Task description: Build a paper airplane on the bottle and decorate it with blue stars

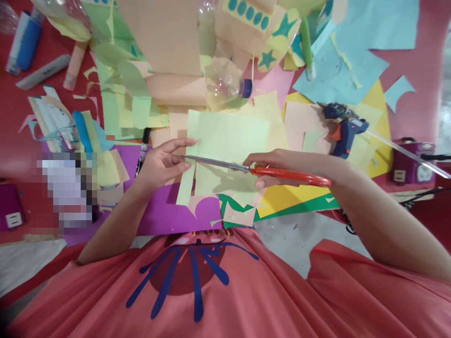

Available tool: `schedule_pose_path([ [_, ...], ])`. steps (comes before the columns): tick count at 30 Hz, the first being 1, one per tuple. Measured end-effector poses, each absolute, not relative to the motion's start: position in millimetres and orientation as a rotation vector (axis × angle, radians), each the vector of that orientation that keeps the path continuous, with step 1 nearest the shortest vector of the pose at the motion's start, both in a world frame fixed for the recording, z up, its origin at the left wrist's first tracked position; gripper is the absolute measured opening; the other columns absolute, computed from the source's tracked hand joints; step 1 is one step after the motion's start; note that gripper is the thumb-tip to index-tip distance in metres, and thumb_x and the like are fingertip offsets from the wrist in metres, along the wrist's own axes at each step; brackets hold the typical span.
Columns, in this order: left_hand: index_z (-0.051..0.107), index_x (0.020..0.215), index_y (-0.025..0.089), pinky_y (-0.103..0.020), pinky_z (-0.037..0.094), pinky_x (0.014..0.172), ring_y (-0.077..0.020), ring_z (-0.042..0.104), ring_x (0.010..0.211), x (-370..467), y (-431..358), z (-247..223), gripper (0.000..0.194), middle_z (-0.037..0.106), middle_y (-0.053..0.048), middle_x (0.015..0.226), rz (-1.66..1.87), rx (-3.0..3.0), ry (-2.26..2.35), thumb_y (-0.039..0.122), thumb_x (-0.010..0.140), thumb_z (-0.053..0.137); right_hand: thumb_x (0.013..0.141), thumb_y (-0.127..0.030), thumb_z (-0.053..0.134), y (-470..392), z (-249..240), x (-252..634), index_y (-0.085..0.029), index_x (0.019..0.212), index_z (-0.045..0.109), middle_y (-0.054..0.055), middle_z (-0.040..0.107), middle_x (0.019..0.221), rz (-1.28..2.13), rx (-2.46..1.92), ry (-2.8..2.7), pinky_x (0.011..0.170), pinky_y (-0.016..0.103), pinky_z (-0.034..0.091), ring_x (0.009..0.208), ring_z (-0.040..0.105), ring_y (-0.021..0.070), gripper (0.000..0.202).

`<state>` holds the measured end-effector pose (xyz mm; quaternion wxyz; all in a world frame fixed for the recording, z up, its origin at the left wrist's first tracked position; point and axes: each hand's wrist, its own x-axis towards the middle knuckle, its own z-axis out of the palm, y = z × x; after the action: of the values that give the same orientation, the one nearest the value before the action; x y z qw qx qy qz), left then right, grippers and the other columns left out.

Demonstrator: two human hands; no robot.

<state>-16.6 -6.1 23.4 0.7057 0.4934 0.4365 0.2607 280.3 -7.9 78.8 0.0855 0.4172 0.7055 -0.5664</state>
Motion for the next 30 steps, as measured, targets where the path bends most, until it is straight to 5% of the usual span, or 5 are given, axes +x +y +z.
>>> schedule_pose_path([
  [11, 0.063, 0.122, 0.017, -0.016, 0.027, 0.045, -0.005, 0.033, 0.047, -17, -5, 17, 0.052, 0.044, 0.007, 0.055, 0.625, 1.244, 1.101, 0.018, 0.071, 0.066, 0.081, -0.069, 0.051, -52, 79, 291, -0.024, 0.108, 0.057, 0.002, 0.06, 0.07, -1.186, 1.904, 2.066, 0.055, 0.029, 0.038, 0.059, 0.055, 0.0189, 0.053],
  [17, 0.066, 0.101, 0.021, -0.018, 0.04, 0.05, -0.0047, 0.047, 0.055, -19, -2, 16, 0.03, 0.062, -0.003, 0.1, 0.75, 1.474, 1.23, 0.012, 0.072, 0.061, 0.089, -0.043, 0.051, -73, 62, 296, -0.022, 0.119, 0.053, 0.017, 0.07, 0.101, -0.825, 2.221, 1.948, 0.073, 0.04, 0.048, 0.086, 0.066, 0.0331, 0.037],
  [21, 0.063, 0.089, 0.02, -0.02, 0.034, 0.043, -0.0023, 0.038, 0.044, -22, -4, 17, 0.014, 0.062, 0.0, 0.093, 0.844, 1.606, 1.295, 0.014, 0.077, 0.059, 0.09, -0.04, 0.046, -72, 70, 296, -0.018, 0.131, 0.052, 0.022, 0.064, 0.123, -0.565, 2.231, 1.945, 0.091, 0.055, 0.047, 0.111, 0.06, 0.0424, 0.046],
  [26, 0.07, 0.089, 0.025, -0.025, 0.037, 0.052, -0.0077, 0.043, 0.054, -28, -3, 24, 0.011, 0.059, 0.001, 0.077, 1.274, 1.739, 1.359, 0.025, 0.089, 0.059, 0.094, -0.044, 0.044, -39, 74, 272, -0.021, 0.12, 0.059, 0.016, 0.064, 0.121, -0.46, 2.415, 2.328, 0.102, 0.049, 0.047, 0.117, 0.058, 0.0329, 0.038],
  [30, 0.071, 0.097, 0.035, -0.032, 0.047, 0.073, -0.0129, 0.06, 0.08, -47, 23, 23, 0.015, 0.064, 0.002, 0.092, 1.732, 1.619, 1.384, 0.044, 0.085, 0.068, 0.095, -0.047, 0.039, 3, 36, 240, -0.03, 0.146, 0.025, 0.011, 0.038, 0.149, -0.709, 2.531, 2.532, 0.106, 0.05, 0.044, 0.14, 0.04, 0.0286, 0.056],
])
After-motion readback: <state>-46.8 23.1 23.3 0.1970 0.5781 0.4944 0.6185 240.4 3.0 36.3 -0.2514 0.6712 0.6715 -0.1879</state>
